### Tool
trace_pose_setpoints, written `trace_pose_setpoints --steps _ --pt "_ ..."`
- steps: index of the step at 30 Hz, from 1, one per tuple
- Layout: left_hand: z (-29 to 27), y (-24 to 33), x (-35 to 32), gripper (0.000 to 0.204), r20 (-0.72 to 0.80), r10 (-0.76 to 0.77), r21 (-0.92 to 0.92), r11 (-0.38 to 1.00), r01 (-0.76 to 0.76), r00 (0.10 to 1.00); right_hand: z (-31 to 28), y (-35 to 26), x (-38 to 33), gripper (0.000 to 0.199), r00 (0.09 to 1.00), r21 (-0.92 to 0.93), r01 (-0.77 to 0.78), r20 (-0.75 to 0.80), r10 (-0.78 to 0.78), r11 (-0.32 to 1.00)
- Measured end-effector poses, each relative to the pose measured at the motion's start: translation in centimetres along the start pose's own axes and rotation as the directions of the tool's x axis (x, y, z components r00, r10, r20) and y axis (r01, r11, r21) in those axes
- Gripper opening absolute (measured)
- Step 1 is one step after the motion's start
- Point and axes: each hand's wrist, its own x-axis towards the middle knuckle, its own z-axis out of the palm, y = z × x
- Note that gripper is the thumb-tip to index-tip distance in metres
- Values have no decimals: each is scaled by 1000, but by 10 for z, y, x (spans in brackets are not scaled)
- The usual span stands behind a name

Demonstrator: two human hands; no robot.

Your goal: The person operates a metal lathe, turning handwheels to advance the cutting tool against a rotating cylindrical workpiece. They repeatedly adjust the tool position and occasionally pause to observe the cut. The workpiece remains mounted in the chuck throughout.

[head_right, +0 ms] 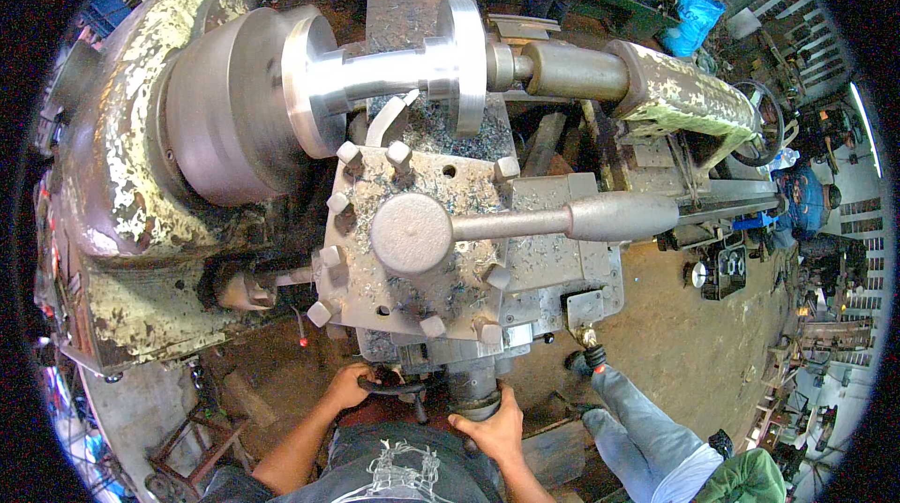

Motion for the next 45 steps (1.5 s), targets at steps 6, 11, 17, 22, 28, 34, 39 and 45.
trace_pose_setpoints --steps 6,11,17,22,28,34,39,45 --pt "5 36 -13 35 -243 -168 45 982 184 955 0 1 -1 96 1000 1 18 -8 -18 1000" --pt "4 107 -37 57 518 -480 360 873 328 708 -1 -2 -1 97 999 -2 44 -23 -44 999" --pt "11 168 -29 76 508 -276 -52 936 349 816 -2 -3 -1 97 1000 -7 18 0 -18 1000" --pt "12 174 -17 77 577 -192 -239 890 389 794 -1 -1 -1 96 1000 0 25 -6 -25 1000" --pt "30 179 -2 88 589 -119 -616 574 539 799 -1 2 1 96 999 30 30 13 -31 999" --pt "48 159 1 88 665 -8 -711 299 636 747 0 2 1 94 999 18 42 1 -42 999" --pt "75 133 4 80 593 233 -804 225 551 771 -1 0 1 95 999 -3 53 -10 -53 999" --pt "83 125 3 81 550 240 -824 313 472 800 0 0 1 97 999 0 38 -13 -38 999"
